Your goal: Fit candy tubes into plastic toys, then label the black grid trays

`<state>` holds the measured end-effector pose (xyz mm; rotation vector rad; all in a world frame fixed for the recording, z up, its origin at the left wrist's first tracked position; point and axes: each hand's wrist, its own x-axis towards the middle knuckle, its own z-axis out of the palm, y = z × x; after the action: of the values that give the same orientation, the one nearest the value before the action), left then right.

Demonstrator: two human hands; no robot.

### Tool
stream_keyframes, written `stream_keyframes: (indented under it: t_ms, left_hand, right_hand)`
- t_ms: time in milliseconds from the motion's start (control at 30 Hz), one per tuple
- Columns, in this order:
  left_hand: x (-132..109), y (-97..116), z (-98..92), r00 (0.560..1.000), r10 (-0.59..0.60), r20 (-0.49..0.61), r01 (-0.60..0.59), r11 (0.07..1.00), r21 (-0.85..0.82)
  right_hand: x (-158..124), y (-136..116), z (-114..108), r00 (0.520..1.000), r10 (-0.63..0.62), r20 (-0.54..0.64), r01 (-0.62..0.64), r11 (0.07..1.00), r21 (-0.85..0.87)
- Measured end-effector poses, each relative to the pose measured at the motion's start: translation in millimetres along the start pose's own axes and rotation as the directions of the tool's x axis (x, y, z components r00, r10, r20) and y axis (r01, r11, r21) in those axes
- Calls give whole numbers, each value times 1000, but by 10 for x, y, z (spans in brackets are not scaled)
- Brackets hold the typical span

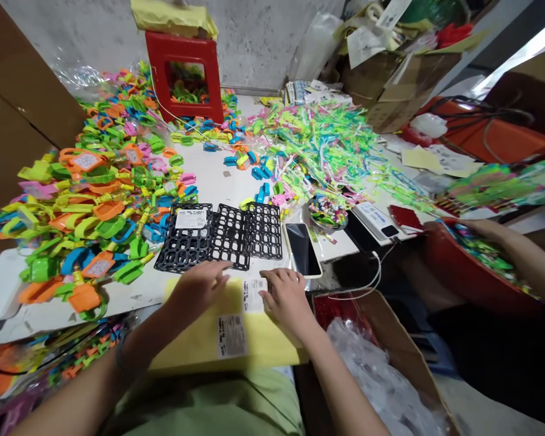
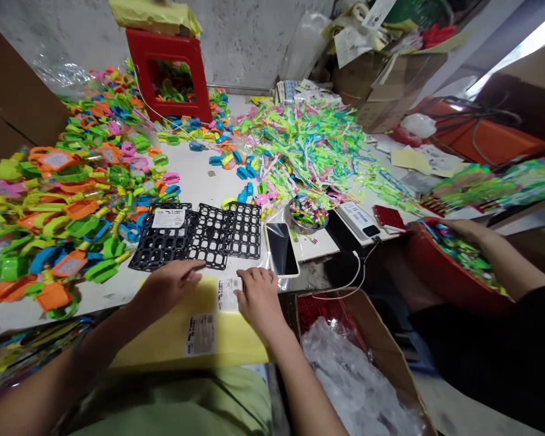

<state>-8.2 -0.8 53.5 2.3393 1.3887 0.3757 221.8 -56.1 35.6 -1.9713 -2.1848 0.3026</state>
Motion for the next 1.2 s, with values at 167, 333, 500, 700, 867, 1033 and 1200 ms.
stream_keyframes:
  t_ms: [167, 333, 500, 700, 867, 1033, 1200]
  left_hand:
    - [-33, 10, 182, 984, 167, 57, -160, 982, -100]
    - [40, -31, 214, 986, 135, 95, -94, 932, -351]
    - [82, -48, 222, 991, 85, 100, -29, 883, -468]
    - [142, -43, 203, 988, 49, 147, 39, 840, -542]
    - [171, -1, 112, 982, 46, 185, 61, 842, -535]
    - [140, 10, -30, 975, 62, 213, 65, 839, -541]
    - [140, 52, -310, 961, 22, 277, 125, 856, -501]
  right_hand:
    - [19, 75, -105, 998, -52, 26, 43, 961, 272]
    - [-24, 67, -87, 980, -170, -98, 187, 963, 195]
    - [-136, 102, 20, 941, -284, -185, 287, 958, -11]
    - [-217, 164, 78, 903, -321, -286, 328, 944, -23]
    - [-180, 148, 77, 912, -186, -366, 227, 971, 72]
    - [-163, 270, -15, 918, 294, -267, -98, 820, 564]
    - [-320, 339, -277, 888, 220, 405, -443, 167, 881]
